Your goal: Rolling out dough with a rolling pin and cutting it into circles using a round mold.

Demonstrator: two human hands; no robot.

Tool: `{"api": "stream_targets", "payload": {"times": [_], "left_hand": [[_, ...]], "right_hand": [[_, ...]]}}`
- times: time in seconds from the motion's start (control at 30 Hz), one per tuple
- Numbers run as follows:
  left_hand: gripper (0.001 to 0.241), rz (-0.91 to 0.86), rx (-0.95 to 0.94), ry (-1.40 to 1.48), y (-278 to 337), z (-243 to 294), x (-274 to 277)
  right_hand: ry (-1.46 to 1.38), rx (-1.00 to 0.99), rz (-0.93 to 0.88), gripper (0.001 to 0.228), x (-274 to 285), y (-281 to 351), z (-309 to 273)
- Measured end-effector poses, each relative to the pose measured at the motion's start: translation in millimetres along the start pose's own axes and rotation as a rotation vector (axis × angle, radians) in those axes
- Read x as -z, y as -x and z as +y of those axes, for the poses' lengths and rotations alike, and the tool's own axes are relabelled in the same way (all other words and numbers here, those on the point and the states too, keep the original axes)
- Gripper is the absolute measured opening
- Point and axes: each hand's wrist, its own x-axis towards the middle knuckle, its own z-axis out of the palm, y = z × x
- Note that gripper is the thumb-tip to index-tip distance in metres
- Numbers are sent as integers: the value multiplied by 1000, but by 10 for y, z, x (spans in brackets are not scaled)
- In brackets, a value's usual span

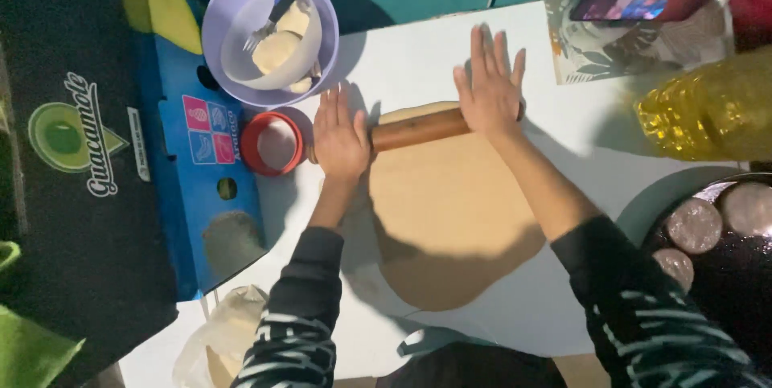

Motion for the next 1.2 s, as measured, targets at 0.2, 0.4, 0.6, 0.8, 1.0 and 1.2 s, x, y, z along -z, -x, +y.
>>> {"api": "stream_targets", "payload": {"times": [0.2,0.4,0.6,0.8,1.0,1.2], "left_hand": [[70,9,-128,2,1670,216,276],[39,-185,96,-183,1029,68,427],[59,-100,-198,-114,1408,178,441],[63,-120,-218,-3,3017,329,701],[51,-191,30,-167,2284,284,468],[76,-80,-266,-20,3031,617,898]], "right_hand": [[-27,252,-24,73,517,1774,-154],[-94,-12,-86,37,339,1445,173],[198,165,-82,80,515,1756,-151],[-61,274,-155,73,825,3303,-56],[31,158,-84,59,719,2842,-189],[-36,285,-64,63,787,3673,-248]]}}
